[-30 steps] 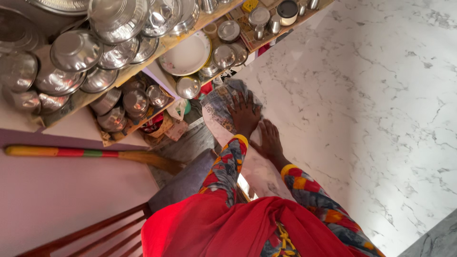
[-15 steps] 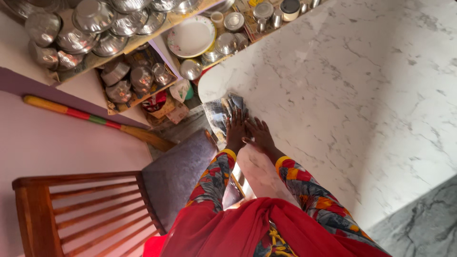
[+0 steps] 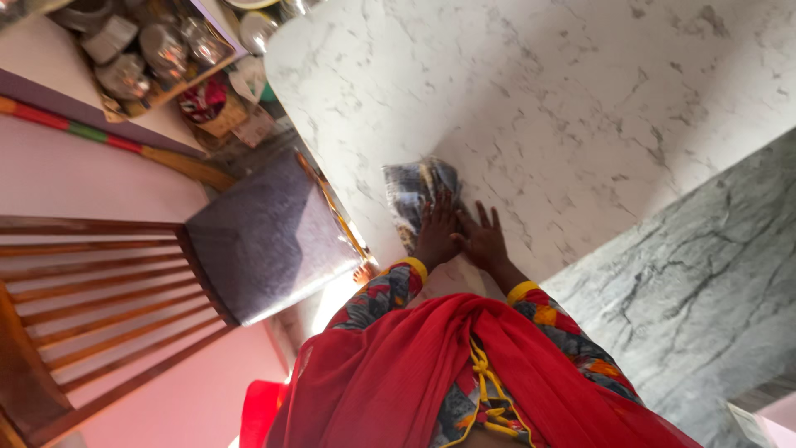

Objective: The person wipes a white marble table surface with a cloth, moving systematically across the top. They then proceed to clean a wooden chair, wiping the seat, backrest, and legs with the same cloth.

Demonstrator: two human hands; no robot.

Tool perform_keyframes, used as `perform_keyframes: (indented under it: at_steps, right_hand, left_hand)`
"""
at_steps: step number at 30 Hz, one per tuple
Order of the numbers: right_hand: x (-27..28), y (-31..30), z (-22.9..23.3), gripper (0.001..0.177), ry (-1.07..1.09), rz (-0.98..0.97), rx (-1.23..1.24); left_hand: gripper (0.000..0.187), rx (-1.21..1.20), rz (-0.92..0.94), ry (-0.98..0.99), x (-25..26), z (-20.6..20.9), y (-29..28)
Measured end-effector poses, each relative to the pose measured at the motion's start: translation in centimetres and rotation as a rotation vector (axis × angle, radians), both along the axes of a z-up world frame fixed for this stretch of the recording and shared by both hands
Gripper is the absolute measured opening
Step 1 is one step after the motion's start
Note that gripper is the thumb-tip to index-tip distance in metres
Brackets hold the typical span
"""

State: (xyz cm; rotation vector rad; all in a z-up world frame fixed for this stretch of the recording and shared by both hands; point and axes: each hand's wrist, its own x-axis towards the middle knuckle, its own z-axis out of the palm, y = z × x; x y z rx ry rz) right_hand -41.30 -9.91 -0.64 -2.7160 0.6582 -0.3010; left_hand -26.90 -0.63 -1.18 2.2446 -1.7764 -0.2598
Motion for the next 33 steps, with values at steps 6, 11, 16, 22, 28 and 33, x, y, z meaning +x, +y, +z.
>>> perform_keyframes:
  at_steps: [6,11,16,22,28,33]
  right_hand:
    - [-9.4,-2.0,1.4,0.058,-0.029,-0.13,0.013]
    - [-7.2,-3.7,1.4,0.061,-0.031,-0.123,0.027]
    - [-1.0,-0.1,2.7,0.082,-0.099,0.142,-0.077]
    - [1.7,4.0,1.0,0.066,-0.043,0.254,-0.131]
    - [3.0,-1.1,-2.8,0.059,-0.188,0.524,-0.009]
    - [3.7,-7.6,-2.7,0.062,-0.199,0.514,0.021]
  left_hand:
    - [0.072,-0.142,-0.054,0.121,-8.6,0.4,-2.4]
    - [0.041,-0.367,0.146,0.132,-11.5,0.9,0.2]
    - [0.046,-0.288,0.32,0.041,-10.8,0.8,8.2]
    - [0.061,-0.363,0.4,0.099,-9.8,0.6,11.3]
    - [0.062,-0.29,0.47,0.104,-10.6,0.2,11.1]
    - [0.063,-0.207,0.581,0.051,-10.2,-0.2,5.4]
